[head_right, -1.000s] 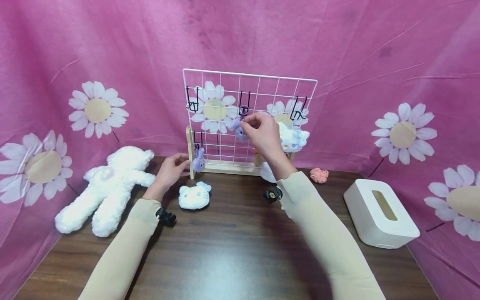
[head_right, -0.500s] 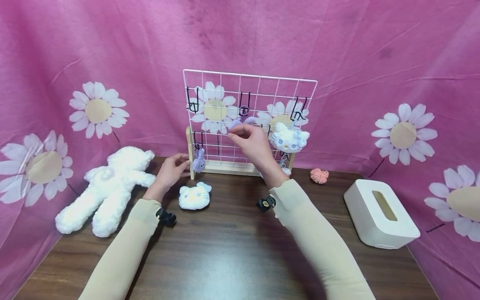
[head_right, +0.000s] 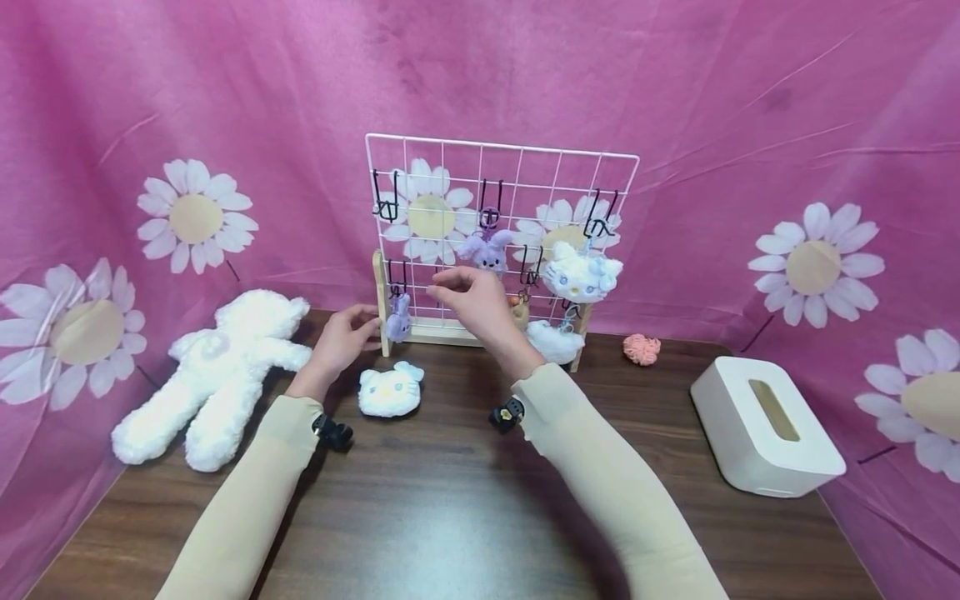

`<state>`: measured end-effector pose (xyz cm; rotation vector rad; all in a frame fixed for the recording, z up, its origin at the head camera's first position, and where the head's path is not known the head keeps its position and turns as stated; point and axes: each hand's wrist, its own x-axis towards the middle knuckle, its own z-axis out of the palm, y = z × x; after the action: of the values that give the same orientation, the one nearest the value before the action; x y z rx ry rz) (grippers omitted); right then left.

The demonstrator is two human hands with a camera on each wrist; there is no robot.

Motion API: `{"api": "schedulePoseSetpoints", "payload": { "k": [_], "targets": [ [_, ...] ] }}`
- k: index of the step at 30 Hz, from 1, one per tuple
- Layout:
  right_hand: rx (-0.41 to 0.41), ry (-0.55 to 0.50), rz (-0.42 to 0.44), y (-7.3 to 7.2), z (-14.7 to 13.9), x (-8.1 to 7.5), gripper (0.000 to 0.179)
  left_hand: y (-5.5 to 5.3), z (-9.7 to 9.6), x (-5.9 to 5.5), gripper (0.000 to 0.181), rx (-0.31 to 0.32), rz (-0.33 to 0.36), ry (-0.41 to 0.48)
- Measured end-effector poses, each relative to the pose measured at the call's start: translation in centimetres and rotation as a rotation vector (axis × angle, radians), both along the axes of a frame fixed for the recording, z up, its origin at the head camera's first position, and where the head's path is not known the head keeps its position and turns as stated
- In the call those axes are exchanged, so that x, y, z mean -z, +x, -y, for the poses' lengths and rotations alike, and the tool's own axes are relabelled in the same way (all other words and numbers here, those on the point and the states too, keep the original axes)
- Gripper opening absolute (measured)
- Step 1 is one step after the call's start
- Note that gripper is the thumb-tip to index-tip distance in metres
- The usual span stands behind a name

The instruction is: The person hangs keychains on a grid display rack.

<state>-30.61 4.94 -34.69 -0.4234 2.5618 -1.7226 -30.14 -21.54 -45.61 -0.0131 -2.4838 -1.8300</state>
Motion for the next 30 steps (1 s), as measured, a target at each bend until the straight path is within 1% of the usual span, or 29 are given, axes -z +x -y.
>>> {"api": "schedulePoseSetpoints", "payload": {
  "k": [5, 8, 14, 18, 21, 23, 26, 30],
  "targets": [
    [-0.046, 0.088, 0.025, -0.3, 1.4, 2.1, 0.027, -0.1, 0.0, 0.0, 0.038, 0.003, 0.003, -0.007],
    [-0.079, 0.144, 0.034, -0.3, 2.3, 3.5, 0.025, -0.1, 0.0, 0.1, 0.038, 0.006, 0.003, -0.005],
    [-0.144, 0.195, 0.051, 0.2, 3.5, 5.9, 0.021, -0.1, 0.0, 0.2, 0.037, -0.002, 0.001, -0.003],
    [-0.198, 0.288, 0.044, 0.6, 3.9, 7.3, 0.023, -0.1, 0.0, 0.2, 0.037, -0.002, 0.001, -0.008],
    [-0.235, 0.375, 0.038, 1.0, 4.1, 8.0, 0.024, -0.1, 0.0, 0.3, 0.037, 0.004, 0.004, -0.012],
    [-0.253, 0.402, 0.053, 1.3, 4.1, 8.4, 0.022, -0.1, 0.0, 0.3, 0.037, 0.006, -0.001, -0.016],
    [-0.282, 0.415, 0.072, 1.8, 4.2, 8.8, 0.018, -0.1, 0.0, 0.2, 0.037, 0.002, -0.011, -0.018],
    [-0.326, 0.417, 0.088, 2.3, 4.2, 9.0, 0.018, -0.1, 0.1, 0.1, 0.036, -0.004, -0.020, -0.011]
  ]
}}
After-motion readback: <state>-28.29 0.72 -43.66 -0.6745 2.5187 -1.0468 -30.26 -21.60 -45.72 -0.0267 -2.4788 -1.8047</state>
